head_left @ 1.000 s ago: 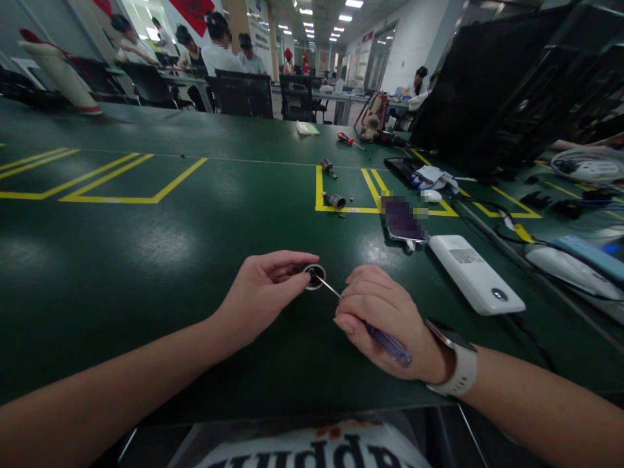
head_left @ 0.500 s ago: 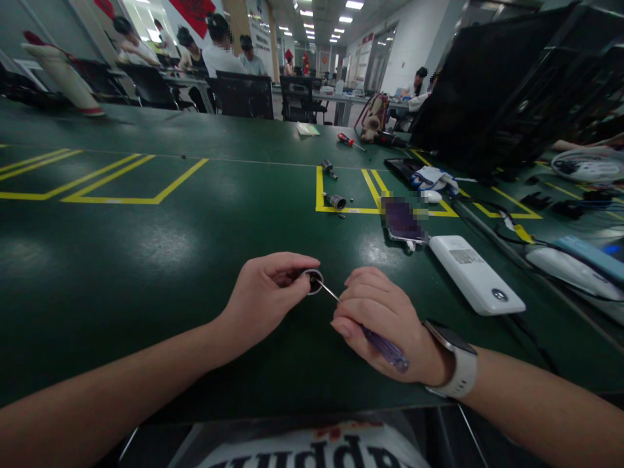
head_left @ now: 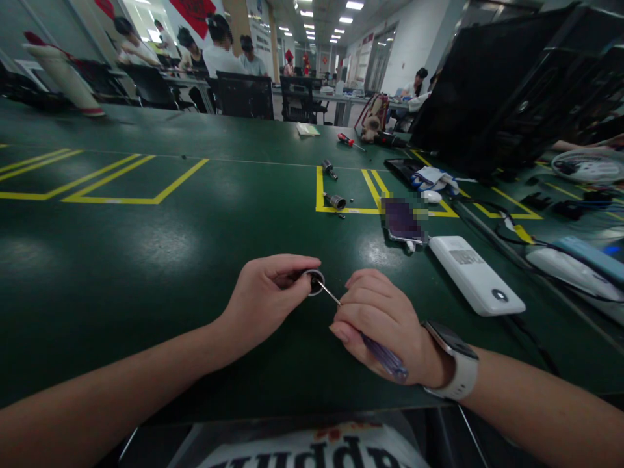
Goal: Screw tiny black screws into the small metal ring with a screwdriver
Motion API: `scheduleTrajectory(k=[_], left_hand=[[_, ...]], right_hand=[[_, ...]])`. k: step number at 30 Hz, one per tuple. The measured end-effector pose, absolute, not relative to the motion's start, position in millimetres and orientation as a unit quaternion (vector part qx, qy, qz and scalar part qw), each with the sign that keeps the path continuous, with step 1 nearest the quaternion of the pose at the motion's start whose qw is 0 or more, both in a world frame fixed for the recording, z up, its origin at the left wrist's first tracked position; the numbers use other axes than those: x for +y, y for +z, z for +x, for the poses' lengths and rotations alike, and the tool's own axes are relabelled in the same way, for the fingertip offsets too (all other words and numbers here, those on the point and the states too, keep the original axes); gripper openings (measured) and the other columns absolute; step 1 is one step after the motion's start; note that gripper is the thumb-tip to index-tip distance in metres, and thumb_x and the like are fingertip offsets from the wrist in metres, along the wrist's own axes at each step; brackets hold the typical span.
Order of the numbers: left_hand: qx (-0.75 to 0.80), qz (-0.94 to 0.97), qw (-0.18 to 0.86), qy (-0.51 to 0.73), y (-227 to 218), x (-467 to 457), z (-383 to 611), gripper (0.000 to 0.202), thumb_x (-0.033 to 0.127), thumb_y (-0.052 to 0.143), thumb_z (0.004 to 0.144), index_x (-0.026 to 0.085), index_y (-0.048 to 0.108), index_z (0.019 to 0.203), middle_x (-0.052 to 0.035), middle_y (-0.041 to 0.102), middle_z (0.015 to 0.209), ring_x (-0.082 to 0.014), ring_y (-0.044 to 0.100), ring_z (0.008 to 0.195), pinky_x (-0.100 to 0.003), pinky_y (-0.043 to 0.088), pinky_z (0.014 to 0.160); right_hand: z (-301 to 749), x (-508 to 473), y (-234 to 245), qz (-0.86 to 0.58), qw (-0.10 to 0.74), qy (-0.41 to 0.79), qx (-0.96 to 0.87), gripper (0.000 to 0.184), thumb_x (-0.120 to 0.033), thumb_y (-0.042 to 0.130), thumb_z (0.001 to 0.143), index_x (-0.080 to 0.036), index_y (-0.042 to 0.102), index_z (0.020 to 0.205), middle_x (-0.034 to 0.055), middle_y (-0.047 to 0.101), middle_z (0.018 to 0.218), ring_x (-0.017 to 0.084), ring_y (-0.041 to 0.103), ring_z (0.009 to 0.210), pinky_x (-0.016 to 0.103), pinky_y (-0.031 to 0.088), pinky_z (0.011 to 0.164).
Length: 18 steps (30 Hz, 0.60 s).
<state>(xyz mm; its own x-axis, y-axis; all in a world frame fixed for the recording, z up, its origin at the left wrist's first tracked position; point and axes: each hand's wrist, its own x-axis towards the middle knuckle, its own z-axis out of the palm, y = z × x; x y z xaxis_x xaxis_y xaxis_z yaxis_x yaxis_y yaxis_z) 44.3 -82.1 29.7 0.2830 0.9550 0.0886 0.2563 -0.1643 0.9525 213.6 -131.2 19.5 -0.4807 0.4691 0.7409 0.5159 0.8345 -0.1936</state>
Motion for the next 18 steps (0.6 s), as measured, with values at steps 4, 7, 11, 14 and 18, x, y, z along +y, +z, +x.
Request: scheduleTrajectory(k=[4, 7, 11, 14, 18], left_hand=[[0.457, 0.661, 0.455, 0.383, 28.8, -81.7, 44.3, 0.022, 0.020, 0.062, 0.066, 0.017, 0.072, 0.085, -0.0034, 0.073, 0.085, -0.0163, 0.068, 0.073, -0.027, 0.055, 0.074], [0.456, 0.661, 0.455, 0.386, 28.8, -80.9, 44.3, 0.022, 0.020, 0.062, 0.066, 0.016, 0.072, 0.086, -0.0037, 0.073, 0.085, -0.0161, 0.068, 0.073, -0.027, 0.055, 0.074], [0.456, 0.659, 0.454, 0.389, 29.5, -81.0, 44.5, 0.022, 0.019, 0.062, 0.066, 0.016, 0.072, 0.086, -0.0034, 0.073, 0.084, -0.0159, 0.068, 0.073, -0.027, 0.056, 0.074], [0.454, 0.657, 0.463, 0.386, 30.2, -82.2, 45.0, 0.022, 0.019, 0.063, 0.066, 0.016, 0.072, 0.086, -0.0029, 0.073, 0.084, -0.0159, 0.068, 0.072, -0.027, 0.056, 0.073], [0.452, 0.661, 0.458, 0.385, 29.1, -82.6, 45.3, 0.022, 0.020, 0.063, 0.066, 0.016, 0.072, 0.086, -0.0036, 0.073, 0.085, -0.0162, 0.068, 0.073, -0.027, 0.056, 0.074]], right_hand=[[213.0, -131.3, 19.3, -0.286, 0.419, -0.027, -0.861, 0.010, -0.016, 0.050, 0.083, -0.015, 0.054, 0.074, 0.0048, 0.061, 0.061, 0.015, 0.055, 0.062, 0.033, 0.047, 0.066], [212.8, -131.3, 19.7, -0.286, 0.419, -0.036, -0.861, 0.010, -0.016, 0.050, 0.083, -0.015, 0.054, 0.073, 0.0040, 0.061, 0.060, 0.015, 0.054, 0.061, 0.033, 0.047, 0.067], [212.6, -131.1, 19.9, -0.286, 0.417, -0.044, -0.861, 0.011, -0.016, 0.049, 0.084, -0.016, 0.054, 0.073, 0.0034, 0.060, 0.060, 0.014, 0.054, 0.060, 0.032, 0.047, 0.067], [212.6, -131.1, 19.3, -0.284, 0.416, -0.042, -0.863, 0.012, -0.016, 0.050, 0.084, -0.016, 0.053, 0.072, 0.0037, 0.060, 0.060, 0.015, 0.054, 0.061, 0.032, 0.047, 0.068], [212.2, -131.1, 18.3, -0.284, 0.413, -0.047, -0.864, 0.012, -0.016, 0.051, 0.084, -0.015, 0.053, 0.072, 0.0035, 0.059, 0.060, 0.014, 0.053, 0.060, 0.033, 0.046, 0.068]])
